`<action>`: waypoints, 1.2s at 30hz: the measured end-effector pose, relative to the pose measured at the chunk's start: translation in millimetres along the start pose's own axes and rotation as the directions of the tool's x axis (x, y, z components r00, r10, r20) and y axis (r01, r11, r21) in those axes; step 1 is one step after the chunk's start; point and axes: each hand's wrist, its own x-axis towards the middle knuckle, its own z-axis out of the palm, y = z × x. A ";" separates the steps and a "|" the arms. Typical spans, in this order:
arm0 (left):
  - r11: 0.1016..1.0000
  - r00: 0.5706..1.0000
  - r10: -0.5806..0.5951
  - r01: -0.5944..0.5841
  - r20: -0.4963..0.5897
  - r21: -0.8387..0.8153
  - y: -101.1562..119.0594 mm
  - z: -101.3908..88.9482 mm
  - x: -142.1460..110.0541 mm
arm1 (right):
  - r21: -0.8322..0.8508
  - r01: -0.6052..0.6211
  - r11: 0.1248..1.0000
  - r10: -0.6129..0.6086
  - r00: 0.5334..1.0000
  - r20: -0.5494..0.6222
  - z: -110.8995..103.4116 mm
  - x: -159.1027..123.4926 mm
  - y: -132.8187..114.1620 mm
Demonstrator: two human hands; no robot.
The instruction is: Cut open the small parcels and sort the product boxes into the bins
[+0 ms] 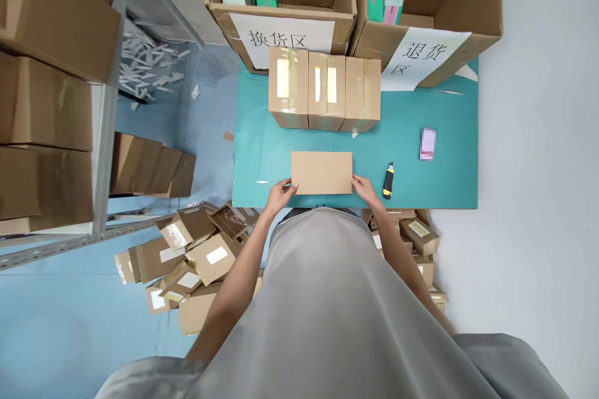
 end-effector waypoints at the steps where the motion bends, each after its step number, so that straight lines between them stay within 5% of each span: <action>1: 1.000 1.000 -0.011 0.011 -0.017 -0.010 -4.5 1.4 -0.7 | 0.020 -0.036 0.999 0.036 0.999 0.000 -0.4 -1.6 5.6; 7: 0.998 0.995 -0.062 0.063 -0.073 0.006 -25.0 -1.6 -10.0 | 0.052 -0.165 0.985 0.169 0.983 -0.076 -0.2 -20.6 34.7; 14: 0.999 0.998 -0.034 0.036 -0.052 0.024 -20.0 0.3 -18.6 | 0.037 -0.152 0.988 0.155 0.983 -0.099 8.7 -27.8 31.9; 26: 0.967 0.947 0.252 -0.242 -0.198 0.073 50.2 -18.0 -0.4 | -0.077 0.147 0.986 -0.158 0.973 -0.170 -20.5 7.3 -31.2; 36: 0.980 0.946 0.197 -0.190 -0.257 0.051 25.1 -4.9 14.8 | -0.146 0.138 0.980 -0.170 0.957 -0.235 3.1 19.9 -10.5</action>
